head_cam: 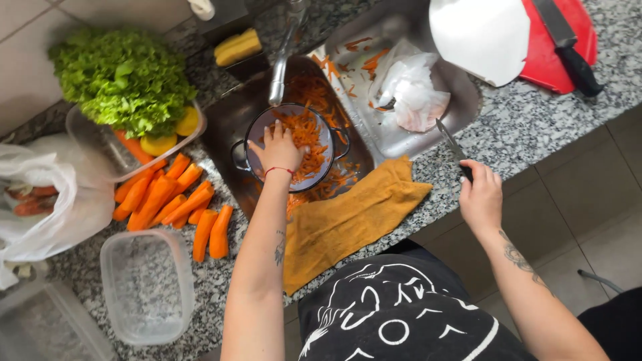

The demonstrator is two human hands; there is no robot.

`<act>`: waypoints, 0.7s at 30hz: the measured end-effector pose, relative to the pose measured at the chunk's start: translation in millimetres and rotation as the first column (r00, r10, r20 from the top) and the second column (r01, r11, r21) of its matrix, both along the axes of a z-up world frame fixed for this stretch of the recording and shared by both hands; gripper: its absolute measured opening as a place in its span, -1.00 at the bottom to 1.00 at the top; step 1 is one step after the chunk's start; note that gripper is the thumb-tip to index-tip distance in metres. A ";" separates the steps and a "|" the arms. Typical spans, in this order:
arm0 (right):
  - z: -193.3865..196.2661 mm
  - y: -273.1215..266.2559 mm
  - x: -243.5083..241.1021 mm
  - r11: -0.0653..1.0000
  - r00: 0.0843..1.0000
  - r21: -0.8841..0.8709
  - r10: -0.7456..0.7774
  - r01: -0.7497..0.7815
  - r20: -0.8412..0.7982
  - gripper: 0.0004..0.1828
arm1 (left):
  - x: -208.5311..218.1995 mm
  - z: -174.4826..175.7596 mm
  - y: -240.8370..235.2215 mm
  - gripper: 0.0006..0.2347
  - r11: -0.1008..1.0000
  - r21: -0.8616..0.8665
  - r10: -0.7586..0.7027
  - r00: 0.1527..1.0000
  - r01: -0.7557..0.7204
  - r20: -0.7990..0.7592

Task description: The person washes shredded carrots in a colander under running water, then cleans the sink. They then wash whole carrots in the colander and place them into a plastic container. Finally, they check a pot of boiling eggs on the stove.

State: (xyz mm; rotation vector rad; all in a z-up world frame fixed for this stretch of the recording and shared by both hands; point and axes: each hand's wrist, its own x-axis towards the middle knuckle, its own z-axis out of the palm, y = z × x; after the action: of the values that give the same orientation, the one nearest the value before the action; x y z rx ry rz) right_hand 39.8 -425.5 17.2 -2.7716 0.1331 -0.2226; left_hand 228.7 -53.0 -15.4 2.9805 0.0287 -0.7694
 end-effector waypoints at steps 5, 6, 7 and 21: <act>-14.7 -10.7 10.9 0.977 0.997 -0.208 -0.033 0.048 0.075 -0.58 | 8.8 -37.9 2.0 -0.57 0.992 -0.127 0.048 0.963 -0.015 0.264; -10.8 -8.5 19.7 0.951 0.995 -0.302 -0.036 0.062 0.090 -0.53 | 14.1 -42.3 2.1 -0.60 0.988 -0.154 0.072 0.965 -0.034 0.253; -6.4 4.0 45.5 0.951 0.995 -0.301 -0.037 0.065 0.098 -0.53 | 17.4 -41.3 1.0 -0.60 0.988 -0.154 0.071 0.963 -0.032 0.260; -124.5 121.2 362.9 0.784 0.966 0.569 -0.152 0.246 -0.207 -0.44 | 15.9 30.0 -0.1 -0.83 0.870 -0.491 0.112 0.986 -0.037 0.123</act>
State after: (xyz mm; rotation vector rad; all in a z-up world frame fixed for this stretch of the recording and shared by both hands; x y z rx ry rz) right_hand 402.7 -304.3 -107.3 -2.1367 0.4569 -0.0117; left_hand 244.6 -53.1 14.5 2.5234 -0.0505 -0.4558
